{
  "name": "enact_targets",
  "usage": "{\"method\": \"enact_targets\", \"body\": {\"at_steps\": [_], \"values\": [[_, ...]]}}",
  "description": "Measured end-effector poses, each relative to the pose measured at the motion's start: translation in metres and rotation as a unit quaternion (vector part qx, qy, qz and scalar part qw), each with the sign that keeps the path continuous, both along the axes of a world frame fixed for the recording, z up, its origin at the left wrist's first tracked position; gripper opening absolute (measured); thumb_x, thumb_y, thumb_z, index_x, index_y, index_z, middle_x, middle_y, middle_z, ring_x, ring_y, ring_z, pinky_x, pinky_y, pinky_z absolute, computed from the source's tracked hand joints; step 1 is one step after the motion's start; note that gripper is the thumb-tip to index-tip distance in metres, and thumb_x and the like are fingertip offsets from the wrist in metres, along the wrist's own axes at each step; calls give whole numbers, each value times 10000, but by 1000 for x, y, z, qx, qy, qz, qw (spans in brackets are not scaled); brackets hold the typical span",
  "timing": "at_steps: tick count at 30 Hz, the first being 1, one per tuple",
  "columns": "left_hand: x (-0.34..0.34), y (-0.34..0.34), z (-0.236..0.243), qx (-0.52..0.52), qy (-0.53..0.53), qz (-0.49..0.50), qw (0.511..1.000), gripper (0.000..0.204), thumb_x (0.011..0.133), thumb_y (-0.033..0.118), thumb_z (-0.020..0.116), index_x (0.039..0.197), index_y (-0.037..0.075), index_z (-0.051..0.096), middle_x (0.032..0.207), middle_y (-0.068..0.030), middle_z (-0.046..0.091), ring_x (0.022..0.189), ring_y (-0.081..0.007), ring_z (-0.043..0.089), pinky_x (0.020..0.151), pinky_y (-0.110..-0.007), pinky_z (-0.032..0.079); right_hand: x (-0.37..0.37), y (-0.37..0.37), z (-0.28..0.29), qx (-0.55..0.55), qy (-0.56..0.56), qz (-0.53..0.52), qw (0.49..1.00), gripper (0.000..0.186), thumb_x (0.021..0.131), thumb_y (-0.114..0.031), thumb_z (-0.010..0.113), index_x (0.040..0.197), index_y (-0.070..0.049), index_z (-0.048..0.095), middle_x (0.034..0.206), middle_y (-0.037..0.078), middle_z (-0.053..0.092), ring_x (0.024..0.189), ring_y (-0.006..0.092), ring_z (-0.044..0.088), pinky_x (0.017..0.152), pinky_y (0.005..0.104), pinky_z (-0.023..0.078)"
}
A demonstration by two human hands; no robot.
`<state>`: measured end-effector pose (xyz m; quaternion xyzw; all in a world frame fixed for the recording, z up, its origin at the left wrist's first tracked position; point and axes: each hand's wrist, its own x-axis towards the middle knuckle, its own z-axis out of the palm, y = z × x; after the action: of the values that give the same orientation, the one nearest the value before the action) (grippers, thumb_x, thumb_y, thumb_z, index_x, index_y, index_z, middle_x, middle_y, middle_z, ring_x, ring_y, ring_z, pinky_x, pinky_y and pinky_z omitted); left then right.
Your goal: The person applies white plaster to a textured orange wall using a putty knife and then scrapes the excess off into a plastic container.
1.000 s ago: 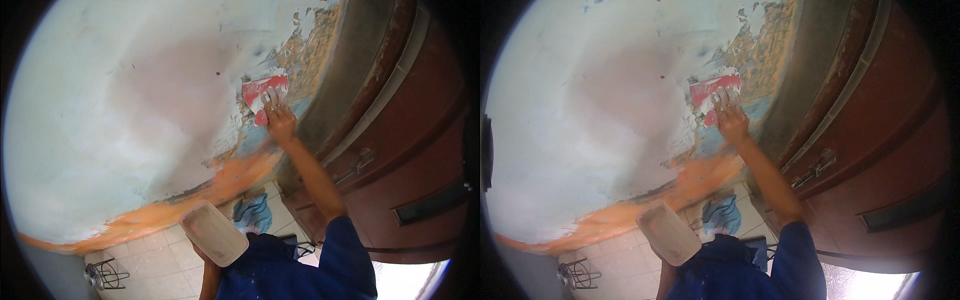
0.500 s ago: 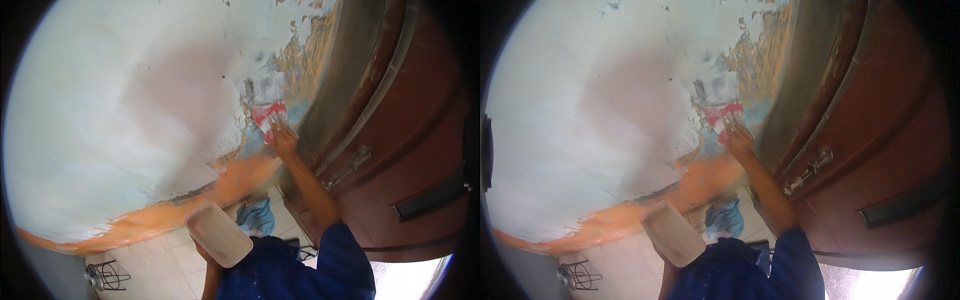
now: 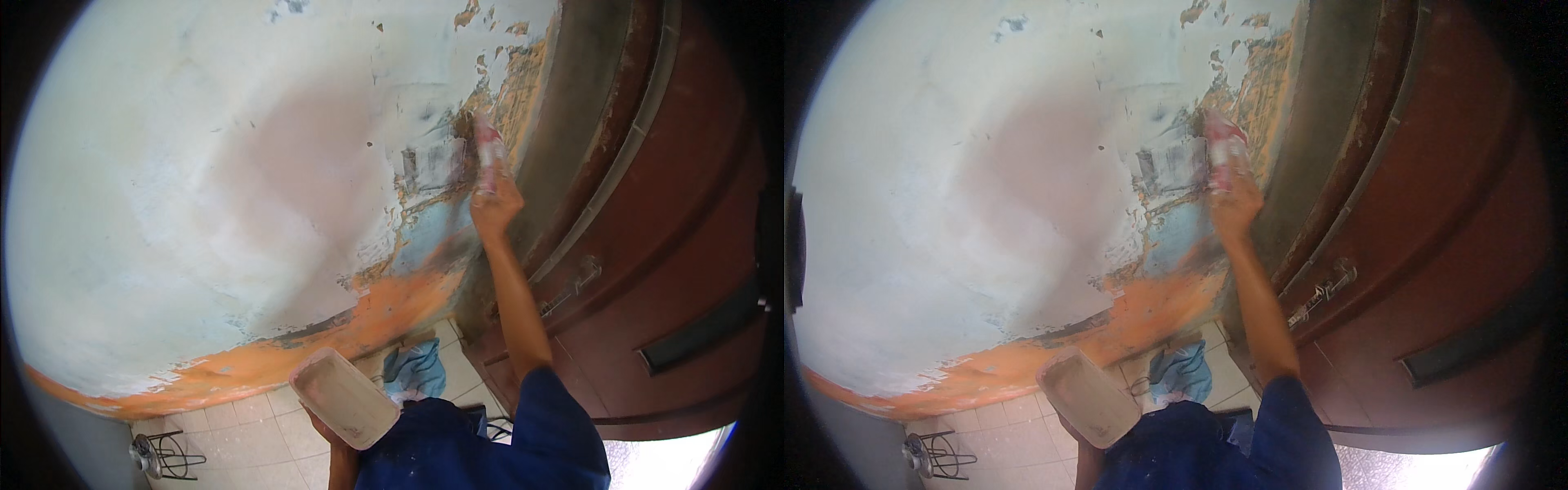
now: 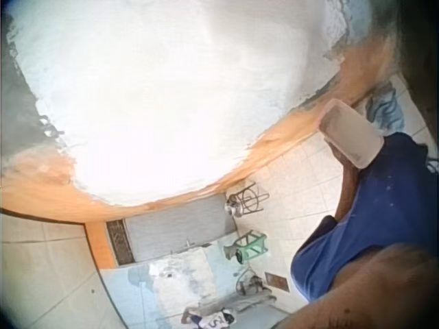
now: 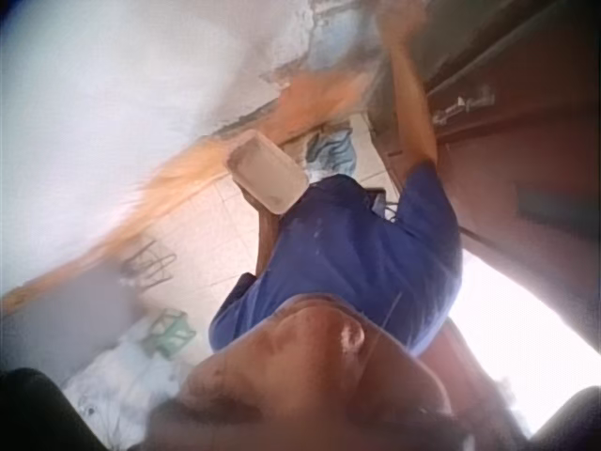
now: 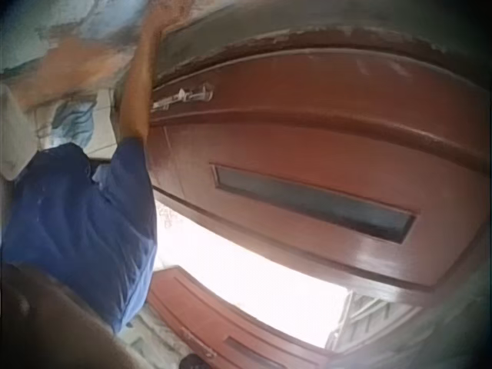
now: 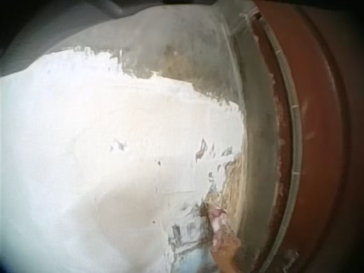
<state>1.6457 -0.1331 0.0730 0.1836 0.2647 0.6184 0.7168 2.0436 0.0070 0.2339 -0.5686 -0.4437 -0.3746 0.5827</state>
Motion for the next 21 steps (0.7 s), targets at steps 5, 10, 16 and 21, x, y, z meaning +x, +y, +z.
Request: {"method": "enact_targets", "body": {"at_steps": [5, 10, 16, 21], "values": [[2, 2, 0, -11, -3, 2, 1000, 598, 954, 522, 334, 1404, 128, 328, 1380, -99, 424, 1246, -278, 435, 1056, -467, 351, -8, 45, -35, -72, -162, 42, 983, 610, 578, 25, 603, 1188, -9, 587, 1053, 233, 620, 984, 395, 598, 825, 435, 494], [2, 0, -2, -48, -23, 0, 999, 606, 952, 529, 336, 1410, 132, 324, 1390, -98, 418, 1257, -281, 428, 1065, -471, 342, -10, 40, -60, -111, -173, 44, 978, 622, 572, 19, 595, 1192, -13, 586, 1083, 241, 603, 1029, 394, 586, 846, 446, 490], [7, 4, -5, -6, 4, -2, 1000, 606, 955, 528, 329, 1411, 130, 319, 1393, -98, 412, 1258, -277, 424, 1063, -464, 343, -1, 14, -129, -230, -169, 81, 955, 517, 693, -28, 610, 1208, -16, 566, 1241, 221, 544, 1175, 386, 512, 999, 479, 413], [2, -2, -3, 12, 15, 8, 1000, 605, 958, 526, 323, 1412, 126, 315, 1394, -98, 408, 1256, -273, 423, 1059, -456, 345, -7, -33, -145, -181, -143, 151, 961, 387, 780, -64, 614, 1162, -7, 600, 1188, 222, 583, 1089, 386, 574, 915, 430, 474]]}}
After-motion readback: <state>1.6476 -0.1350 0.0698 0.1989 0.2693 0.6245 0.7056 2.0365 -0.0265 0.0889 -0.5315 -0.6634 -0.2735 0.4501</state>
